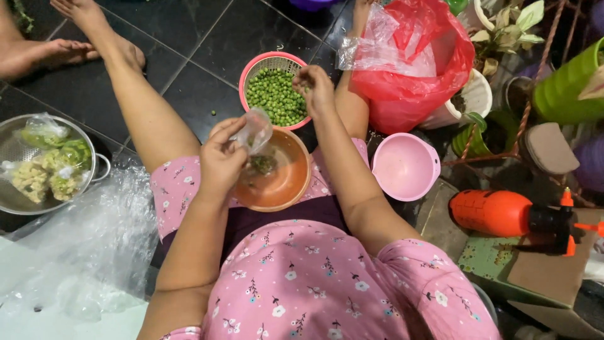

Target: The person sorts green peas from a large bowl, placing them into a small plastic bag by hand while sitting on the floor.

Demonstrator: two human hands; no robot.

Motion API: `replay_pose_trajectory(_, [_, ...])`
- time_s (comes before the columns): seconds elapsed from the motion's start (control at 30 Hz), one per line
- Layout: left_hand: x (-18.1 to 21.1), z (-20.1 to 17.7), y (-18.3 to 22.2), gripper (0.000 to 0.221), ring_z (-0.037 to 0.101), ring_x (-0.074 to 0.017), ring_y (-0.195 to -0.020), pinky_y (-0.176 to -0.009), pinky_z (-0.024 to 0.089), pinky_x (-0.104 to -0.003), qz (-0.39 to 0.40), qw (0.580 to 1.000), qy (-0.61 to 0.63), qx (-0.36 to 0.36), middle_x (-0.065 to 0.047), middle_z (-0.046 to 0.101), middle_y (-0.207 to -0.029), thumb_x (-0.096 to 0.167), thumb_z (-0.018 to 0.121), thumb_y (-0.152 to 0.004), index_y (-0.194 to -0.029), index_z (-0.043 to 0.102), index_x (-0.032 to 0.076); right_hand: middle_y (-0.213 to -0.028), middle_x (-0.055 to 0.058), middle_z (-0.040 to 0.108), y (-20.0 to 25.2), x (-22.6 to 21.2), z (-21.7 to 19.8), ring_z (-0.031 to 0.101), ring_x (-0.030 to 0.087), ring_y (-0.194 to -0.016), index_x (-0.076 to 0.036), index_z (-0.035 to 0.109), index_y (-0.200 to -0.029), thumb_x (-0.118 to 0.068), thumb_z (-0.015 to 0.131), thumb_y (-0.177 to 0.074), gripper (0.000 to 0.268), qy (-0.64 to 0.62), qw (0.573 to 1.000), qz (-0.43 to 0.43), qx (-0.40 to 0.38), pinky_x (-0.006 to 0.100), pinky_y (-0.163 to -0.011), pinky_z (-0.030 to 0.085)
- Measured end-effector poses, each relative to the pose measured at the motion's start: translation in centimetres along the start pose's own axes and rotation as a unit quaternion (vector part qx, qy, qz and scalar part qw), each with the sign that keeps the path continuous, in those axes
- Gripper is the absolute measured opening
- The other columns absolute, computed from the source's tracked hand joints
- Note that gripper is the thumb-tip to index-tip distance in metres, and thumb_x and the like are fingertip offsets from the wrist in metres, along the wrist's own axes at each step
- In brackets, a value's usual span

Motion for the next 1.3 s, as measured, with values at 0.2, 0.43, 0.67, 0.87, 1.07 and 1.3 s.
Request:
replay_pose_trajectory(0.2, [-1.7,-1.9,3.6,0.065,0.06,-0.013,-0.102,-0.085,0.052,-0.017,-0.026,0.999,-0.04,0.014,-0.013,0.06,-0.125,-0.012,0.06,-0.07,-0.131,0.07,0.008,-0.109,0.008,0.076,-4.9,14.1,-11.9,0.071,0.03,-0.108,-0.024,0.075,-0.112,-0.038,0.066,-0.091,0.027,0.648,0.755,0.086,-0.056,0.047,-0.095,0.056])
replay_pose_trajectory(0.43, [-4.9,-4.4,3.2,0.067,0.061,-0.011,-0.096,-0.081,0.054,-0.017,-0.042,0.998,-0.042,0.012,-0.013,0.058,-0.127,-0.013,0.058,-0.069,-0.132,0.071,0.007,-0.15,0.017,0.041,-0.2,14.6,-2.3,0.038,0.04,-0.142,-0.026,0.044,-0.152,-0.069,0.052,-0.097,0.07,0.872,0.423,0.101,-0.225,0.06,-0.114,0.035])
replay_pose_trajectory(0.67, [-4.9,-3.6,3.3,0.068,0.061,-0.0103,-0.087,-0.075,0.055,-0.019,-0.053,0.998,-0.019,0.003,-0.013,0.058,-0.127,-0.014,0.058,-0.068,-0.132,0.071,0.006,-0.125,0.014,0.053,-0.3,15.1,-3.0,0.059,0.035,-0.119,-0.014,0.051,-0.137,-0.046,0.051,-0.104,0.046,0.866,0.438,0.062,-0.231,0.054,-0.094,0.053])
replay_pose_trajectory(0.87, [-4.1,-3.2,3.6,0.065,0.06,-0.0093,-0.085,-0.072,0.053,-0.017,-0.04,0.999,-0.007,0.015,-0.013,0.057,-0.126,-0.015,0.058,-0.071,-0.132,0.07,0.004,-0.122,0.018,0.064,-3.1,15.4,-7.5,0.066,0.036,-0.114,-0.01,0.059,-0.133,-0.041,0.058,-0.101,0.044,0.782,0.605,0.093,-0.12,0.05,-0.093,0.056])
replay_pose_trajectory(1.07, [-3.8,-1.5,4.1,0.067,0.059,-0.0083,-0.078,-0.066,0.054,-0.018,-0.044,0.999,0.02,0.016,-0.014,0.055,-0.126,-0.018,0.057,-0.07,-0.133,0.068,0.002,-0.078,0.016,0.065,-4.1,12.4,-10.1,0.07,0.029,-0.064,-0.012,0.059,-0.095,-0.024,0.065,-0.09,0.014,0.134,0.954,0.196,0.184,0.034,-0.047,0.055])
replay_pose_trajectory(1.3, [-6.0,-0.4,3.5,0.068,0.059,-0.0073,-0.077,-0.064,0.054,-0.018,-0.036,0.999,0.027,0.014,-0.014,0.053,-0.126,-0.019,0.055,-0.07,-0.134,0.067,0.002,-0.103,0.022,0.072,-3.7,11.2,-9.9,0.073,0.038,-0.096,-0.008,0.067,-0.097,-0.038,0.057,-0.093,0.032,-0.1,0.951,0.244,0.162,0.047,-0.082,0.065])
Point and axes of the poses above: each hand's wrist, its own y-axis away from the middle knuckle, its own z-axis out of the palm, x = y × z, the point moved 6 cm from there along -y, towards the middle knuckle
